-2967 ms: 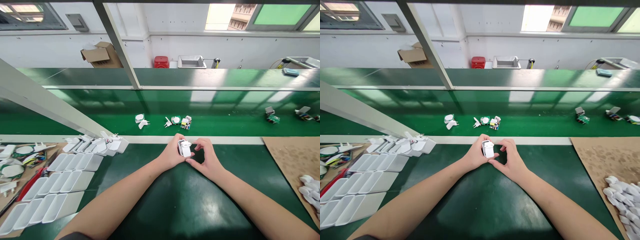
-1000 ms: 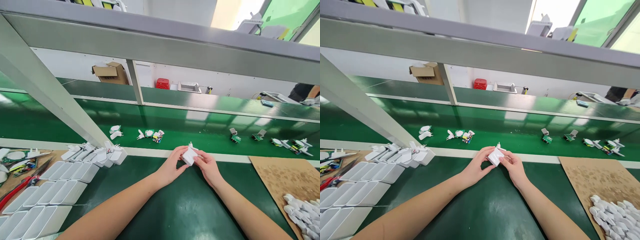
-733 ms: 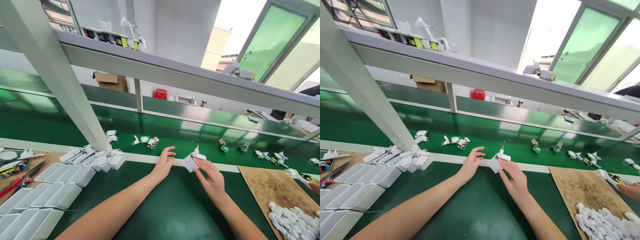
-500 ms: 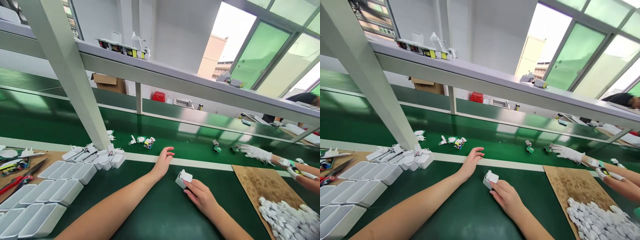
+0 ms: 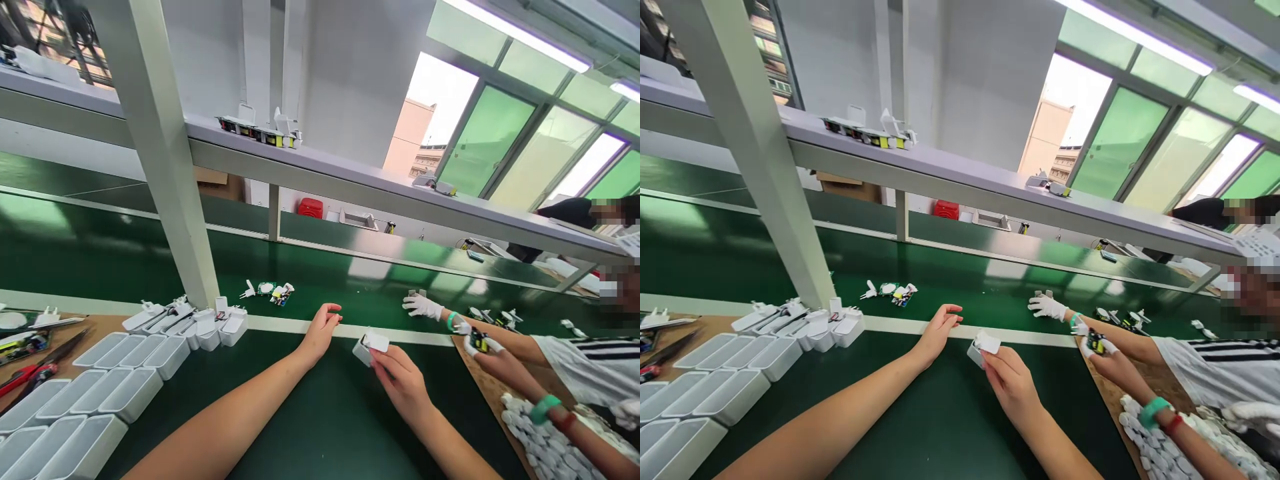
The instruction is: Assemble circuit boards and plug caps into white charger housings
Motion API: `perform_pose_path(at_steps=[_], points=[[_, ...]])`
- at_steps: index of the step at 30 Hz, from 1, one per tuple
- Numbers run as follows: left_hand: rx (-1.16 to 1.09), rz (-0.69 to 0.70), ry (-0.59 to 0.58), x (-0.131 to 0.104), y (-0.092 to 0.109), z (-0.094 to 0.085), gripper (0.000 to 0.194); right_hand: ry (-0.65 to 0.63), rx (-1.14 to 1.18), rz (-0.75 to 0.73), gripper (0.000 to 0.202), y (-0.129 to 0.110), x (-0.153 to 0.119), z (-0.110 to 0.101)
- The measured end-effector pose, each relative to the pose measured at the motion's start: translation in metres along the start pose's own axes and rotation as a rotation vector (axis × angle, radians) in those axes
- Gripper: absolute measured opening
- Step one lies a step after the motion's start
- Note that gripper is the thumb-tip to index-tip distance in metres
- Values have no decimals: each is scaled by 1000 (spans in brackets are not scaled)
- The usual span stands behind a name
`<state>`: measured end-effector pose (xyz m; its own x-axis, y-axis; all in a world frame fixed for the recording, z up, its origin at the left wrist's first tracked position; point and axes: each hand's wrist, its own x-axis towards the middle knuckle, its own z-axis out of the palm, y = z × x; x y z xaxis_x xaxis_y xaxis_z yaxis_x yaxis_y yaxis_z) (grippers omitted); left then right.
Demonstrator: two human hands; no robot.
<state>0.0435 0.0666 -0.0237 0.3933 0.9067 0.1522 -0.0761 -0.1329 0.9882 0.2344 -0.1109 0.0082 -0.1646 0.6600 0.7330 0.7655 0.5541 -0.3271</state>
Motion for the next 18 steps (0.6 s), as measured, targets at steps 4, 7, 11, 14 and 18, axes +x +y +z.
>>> perform_pose_path(at_steps=[4,7,11,14,18], points=[[-21,1,23,1,1,1,39,-76,19,34,47,0,-8,6],[-27,-2,31,1,0,1,42,-167,22,59,50,4,-20,18],[-23,1,31,2,1,0,43,-149,14,88,48,7,-27,26],[-15,-2,29,3,0,-1,44,-182,-12,100,44,8,-24,26],[-1,-7,24,5,-2,-2,45,-204,-77,142,42,24,-12,27]])
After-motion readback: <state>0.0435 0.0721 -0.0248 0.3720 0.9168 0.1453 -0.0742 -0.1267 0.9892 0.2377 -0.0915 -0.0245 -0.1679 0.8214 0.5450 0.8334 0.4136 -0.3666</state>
